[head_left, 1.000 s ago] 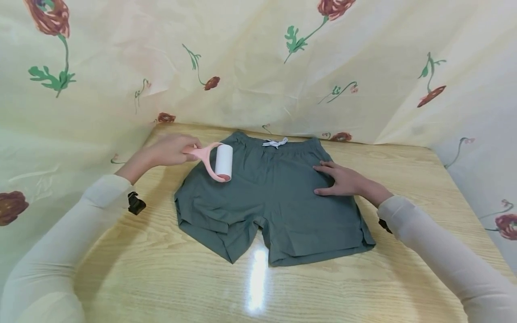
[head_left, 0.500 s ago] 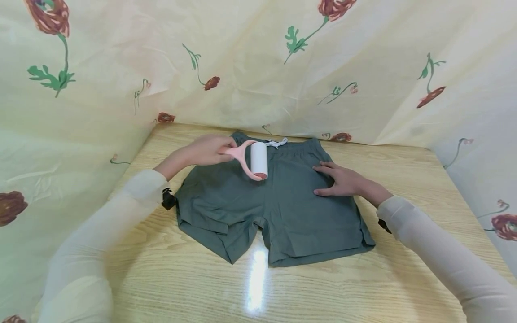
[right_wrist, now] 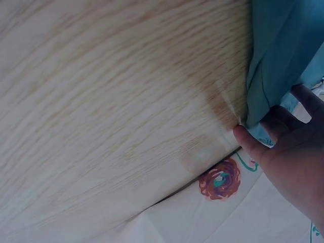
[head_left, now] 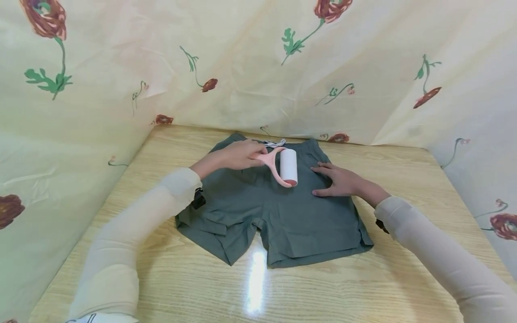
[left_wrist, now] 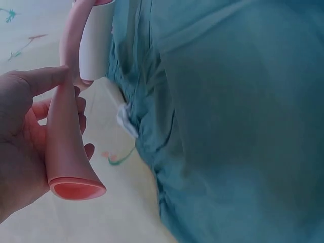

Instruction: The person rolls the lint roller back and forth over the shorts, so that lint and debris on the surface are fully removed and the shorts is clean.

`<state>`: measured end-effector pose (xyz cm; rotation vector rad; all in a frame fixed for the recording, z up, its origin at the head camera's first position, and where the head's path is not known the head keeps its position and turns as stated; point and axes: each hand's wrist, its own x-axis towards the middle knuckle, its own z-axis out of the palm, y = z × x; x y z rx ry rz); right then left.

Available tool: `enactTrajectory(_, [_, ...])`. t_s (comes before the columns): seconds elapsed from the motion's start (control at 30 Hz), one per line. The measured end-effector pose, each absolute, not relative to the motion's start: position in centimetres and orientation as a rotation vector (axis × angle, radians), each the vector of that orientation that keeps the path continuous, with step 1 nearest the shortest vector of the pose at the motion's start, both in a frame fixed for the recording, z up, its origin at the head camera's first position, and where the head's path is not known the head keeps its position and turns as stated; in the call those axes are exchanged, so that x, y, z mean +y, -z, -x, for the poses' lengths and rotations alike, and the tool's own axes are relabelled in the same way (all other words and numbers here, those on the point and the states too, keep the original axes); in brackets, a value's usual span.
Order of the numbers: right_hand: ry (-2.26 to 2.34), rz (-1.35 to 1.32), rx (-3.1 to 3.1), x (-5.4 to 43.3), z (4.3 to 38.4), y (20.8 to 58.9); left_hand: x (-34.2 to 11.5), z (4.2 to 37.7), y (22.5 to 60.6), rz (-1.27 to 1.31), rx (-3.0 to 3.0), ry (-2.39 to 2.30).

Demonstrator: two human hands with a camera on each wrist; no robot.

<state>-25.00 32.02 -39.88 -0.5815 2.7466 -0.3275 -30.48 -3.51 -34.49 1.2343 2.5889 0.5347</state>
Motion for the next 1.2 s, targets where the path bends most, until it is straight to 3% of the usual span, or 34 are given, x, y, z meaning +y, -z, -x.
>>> enactTrajectory(0.63, [0.313,0.577,2.743,32.0,25.2,39.7,1.1,31.3,35.7,-1.276,2.468,-0.524])
enactTrajectory(1.2, [0.297,0.578,2.736,31.8,25.0,39.5,-2.2,31.9,36.1,-1.138,2.467,-0.566])
